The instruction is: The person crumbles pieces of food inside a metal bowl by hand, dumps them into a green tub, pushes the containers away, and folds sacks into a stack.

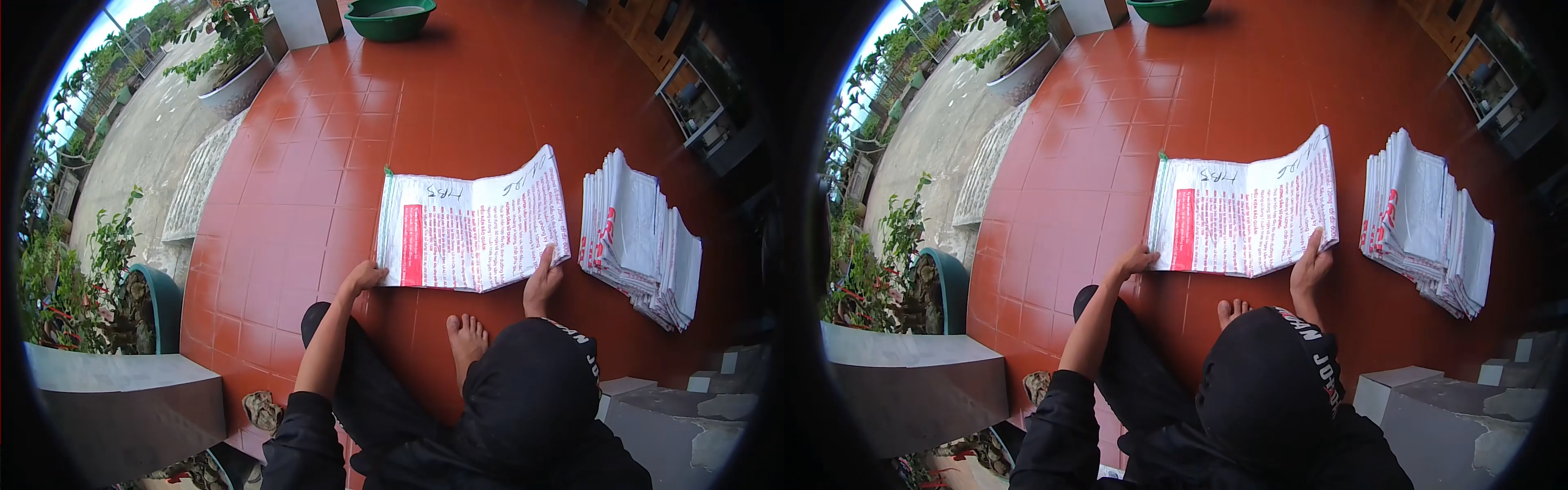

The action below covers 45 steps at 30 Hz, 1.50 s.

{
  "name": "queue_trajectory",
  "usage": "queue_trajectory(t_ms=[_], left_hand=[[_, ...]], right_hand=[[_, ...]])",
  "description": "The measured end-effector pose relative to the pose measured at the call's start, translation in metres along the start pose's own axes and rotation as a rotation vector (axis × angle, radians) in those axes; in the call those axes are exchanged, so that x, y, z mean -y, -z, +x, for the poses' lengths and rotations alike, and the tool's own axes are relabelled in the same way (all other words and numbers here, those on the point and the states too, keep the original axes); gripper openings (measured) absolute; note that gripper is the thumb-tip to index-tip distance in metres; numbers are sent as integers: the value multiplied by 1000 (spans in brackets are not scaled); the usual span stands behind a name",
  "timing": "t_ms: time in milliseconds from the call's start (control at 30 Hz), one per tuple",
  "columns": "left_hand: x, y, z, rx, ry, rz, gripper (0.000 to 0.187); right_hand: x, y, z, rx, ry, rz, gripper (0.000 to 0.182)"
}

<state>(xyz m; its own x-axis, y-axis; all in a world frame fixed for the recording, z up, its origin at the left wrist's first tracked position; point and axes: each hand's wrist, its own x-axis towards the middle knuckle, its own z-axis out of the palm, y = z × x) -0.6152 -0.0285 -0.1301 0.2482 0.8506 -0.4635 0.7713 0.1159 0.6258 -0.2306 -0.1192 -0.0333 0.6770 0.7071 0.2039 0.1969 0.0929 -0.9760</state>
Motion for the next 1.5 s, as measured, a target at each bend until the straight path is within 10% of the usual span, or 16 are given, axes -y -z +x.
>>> queue_trajectory(t_ms=[167, 433, 1500], left_hand=[[-24, 3, -12, 179, -43, -44, 39], [-32, 4, -22, 303, -100, -197, 31], [-4, -20, 4, 443, -196, -157, 26]], right_hand=[[75, -65, -60, 420, 681, -338, 44], [-22, -114, -124, 910, 930, -738, 57], [-42, -111, -111, 1080, 977, -690, 75]])
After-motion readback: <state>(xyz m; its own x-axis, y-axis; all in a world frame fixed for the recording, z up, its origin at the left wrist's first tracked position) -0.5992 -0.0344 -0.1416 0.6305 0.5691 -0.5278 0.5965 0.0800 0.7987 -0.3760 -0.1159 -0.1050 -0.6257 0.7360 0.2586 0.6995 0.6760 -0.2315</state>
